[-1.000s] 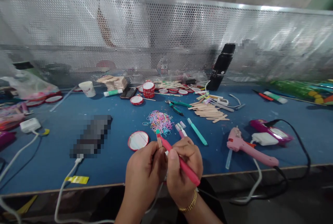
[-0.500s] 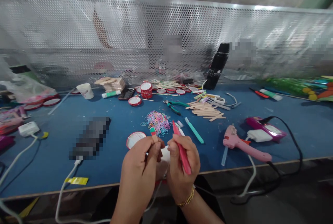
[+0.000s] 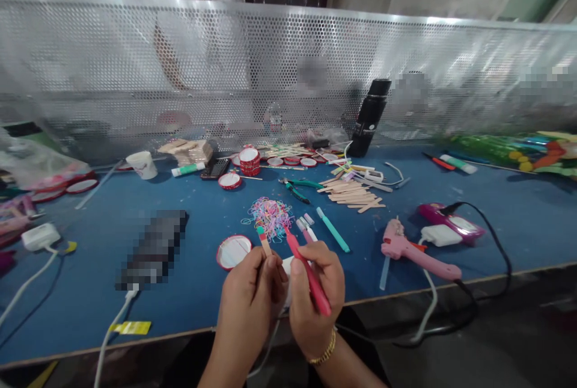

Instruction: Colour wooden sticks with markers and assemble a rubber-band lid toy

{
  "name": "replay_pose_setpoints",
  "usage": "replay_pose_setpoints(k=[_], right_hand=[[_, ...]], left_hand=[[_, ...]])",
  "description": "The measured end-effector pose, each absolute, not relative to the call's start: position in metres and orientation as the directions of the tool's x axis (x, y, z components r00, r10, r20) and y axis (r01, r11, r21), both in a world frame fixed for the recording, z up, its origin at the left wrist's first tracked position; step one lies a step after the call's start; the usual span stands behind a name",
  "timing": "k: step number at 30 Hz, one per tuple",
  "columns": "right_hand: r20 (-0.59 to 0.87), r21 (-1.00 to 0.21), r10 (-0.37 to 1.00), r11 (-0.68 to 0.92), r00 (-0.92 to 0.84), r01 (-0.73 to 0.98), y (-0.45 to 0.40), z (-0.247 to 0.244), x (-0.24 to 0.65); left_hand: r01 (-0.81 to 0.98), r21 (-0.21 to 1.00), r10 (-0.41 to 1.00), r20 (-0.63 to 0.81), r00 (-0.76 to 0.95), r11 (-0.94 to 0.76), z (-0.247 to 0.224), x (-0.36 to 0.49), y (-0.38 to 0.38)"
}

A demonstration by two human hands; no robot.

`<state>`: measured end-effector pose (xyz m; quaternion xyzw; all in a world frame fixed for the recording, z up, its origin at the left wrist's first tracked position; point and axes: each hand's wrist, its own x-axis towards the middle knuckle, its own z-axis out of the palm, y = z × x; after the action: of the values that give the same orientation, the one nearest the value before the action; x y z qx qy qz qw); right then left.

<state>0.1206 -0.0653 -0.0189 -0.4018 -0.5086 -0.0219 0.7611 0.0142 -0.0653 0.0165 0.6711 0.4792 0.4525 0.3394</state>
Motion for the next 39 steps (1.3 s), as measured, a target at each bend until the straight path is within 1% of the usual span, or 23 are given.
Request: replay_pose_setpoints(k=[2,4,7,13,20,24,29,34,39], right_hand=[[0.815,-0.557,0.358,0.703,0.455,0.443,-0.066,-0.015,0.122],[0.814,-0.556,0.354,0.707,0.461,0.438,-0.066,-0.011,0.122],[0.800,-0.572,0.366,0.704,0.476,0.420,-0.067,-0.010,0.122],[0.736,-0.637,0.445,0.712,0.511,0.297,-0.070,-0.013,0.118],[0.709,-0.671,0.427,0.652,0.561,0.351,-0.064,-0.013,0.115],[0.713,-0.658,0.443,0.690,0.543,0.300,-0.063,-0.014,0.116],[0.689,-0.685,0.471,0.673,0.552,0.280,-0.064,-0.021,0.115],[0.715,-0.655,0.505,0.725,0.484,0.213,-0.062,-0.017,0.118],[0.715,-0.640,0.491,0.746,0.499,0.184,-0.064,-0.011,0.119]], left_hand=[[0.365,0.879,0.952,0.271,0.142,-0.305,0.016,0.014,-0.065],[0.396,0.866,0.952,0.266,0.152,-0.305,0.014,0.014,-0.065],[0.398,0.866,0.953,0.269,0.141,-0.303,0.013,0.015,-0.065],[0.336,0.899,0.958,0.242,0.154,-0.281,0.013,0.016,-0.066],[0.394,0.857,0.943,0.311,0.119,-0.332,0.003,0.011,-0.064],[0.391,0.856,0.941,0.313,0.126,-0.337,0.003,0.010,-0.064],[0.383,0.861,0.943,0.305,0.137,-0.334,0.004,0.009,-0.064],[0.395,0.859,0.945,0.311,0.105,-0.326,0.005,0.010,-0.061],[0.359,0.867,0.938,0.329,0.107,-0.345,0.012,0.011,-0.061]])
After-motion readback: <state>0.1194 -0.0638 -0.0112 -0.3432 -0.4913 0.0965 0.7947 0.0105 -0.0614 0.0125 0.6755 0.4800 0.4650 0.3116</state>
